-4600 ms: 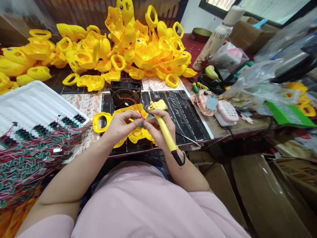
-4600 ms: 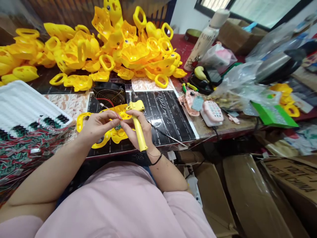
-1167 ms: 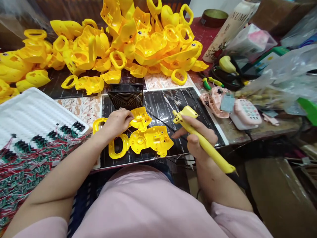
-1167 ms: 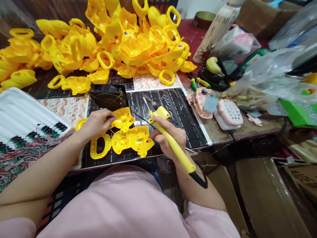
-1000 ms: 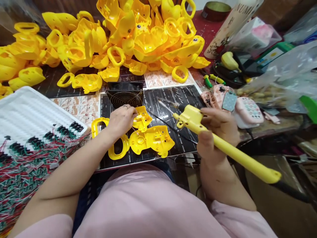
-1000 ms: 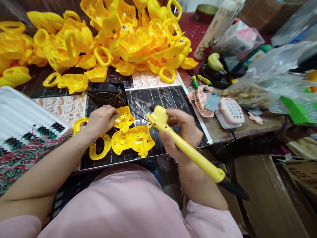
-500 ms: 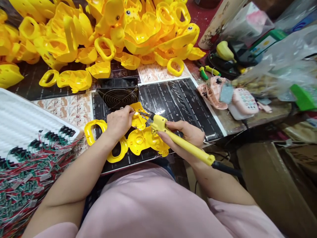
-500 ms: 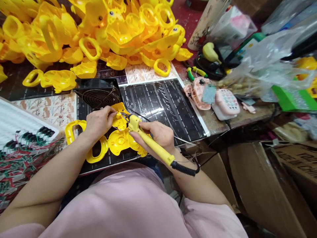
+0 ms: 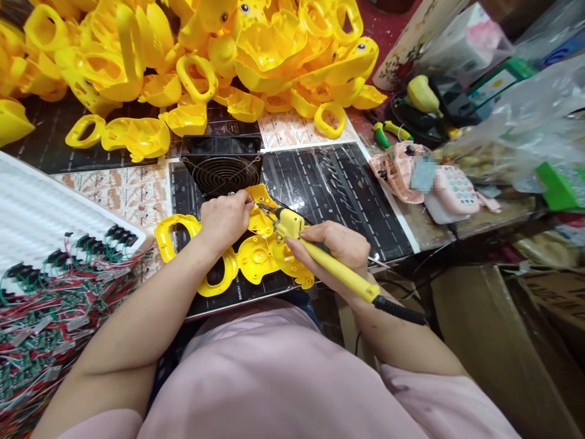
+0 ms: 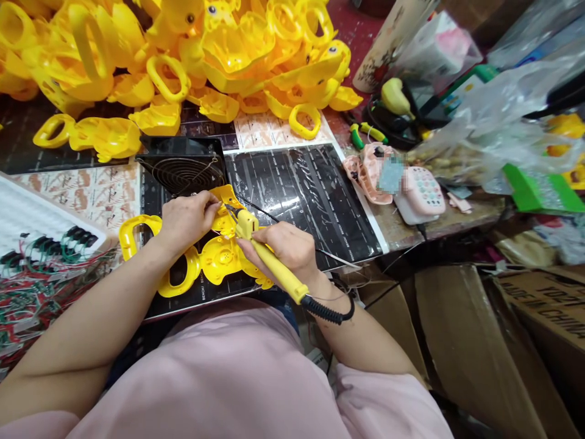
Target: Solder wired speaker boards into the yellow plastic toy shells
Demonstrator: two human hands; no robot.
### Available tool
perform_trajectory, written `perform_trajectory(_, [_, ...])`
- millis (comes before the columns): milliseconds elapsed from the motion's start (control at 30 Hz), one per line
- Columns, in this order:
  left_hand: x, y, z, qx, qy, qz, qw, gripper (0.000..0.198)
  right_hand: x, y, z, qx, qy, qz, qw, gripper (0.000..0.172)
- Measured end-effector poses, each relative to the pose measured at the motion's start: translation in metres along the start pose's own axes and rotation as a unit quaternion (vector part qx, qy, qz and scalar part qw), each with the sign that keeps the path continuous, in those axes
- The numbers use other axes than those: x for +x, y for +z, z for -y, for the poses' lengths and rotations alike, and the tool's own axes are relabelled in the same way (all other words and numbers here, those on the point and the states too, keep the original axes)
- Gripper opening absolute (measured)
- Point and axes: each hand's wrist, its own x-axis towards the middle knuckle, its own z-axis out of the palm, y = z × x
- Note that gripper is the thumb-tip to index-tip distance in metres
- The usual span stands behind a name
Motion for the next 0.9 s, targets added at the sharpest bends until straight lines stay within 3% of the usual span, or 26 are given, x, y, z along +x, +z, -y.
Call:
perform_trajectory(300, [0.000,-0.001,-0.002,-0.012,-0.005,0.006,1.000,0.033,0.001,-0.004,0.002,0.010,0.009,-0.013,1.000,0.016])
perform_trajectory(533, [0.000,0.002,-0.001,-0.010,-0.006,-0.010,1.000,0.034,0.003,-0.001,0.001,0.003,-0.002,0.014,1.000,0.014])
perform_trajectory(900, [0.000,0.003,0.000,-0.013,0.002,-0.016,1.000,0.034,0.001,-0.015,0.005,-0.020,0.048,-0.026,0.998,0.015])
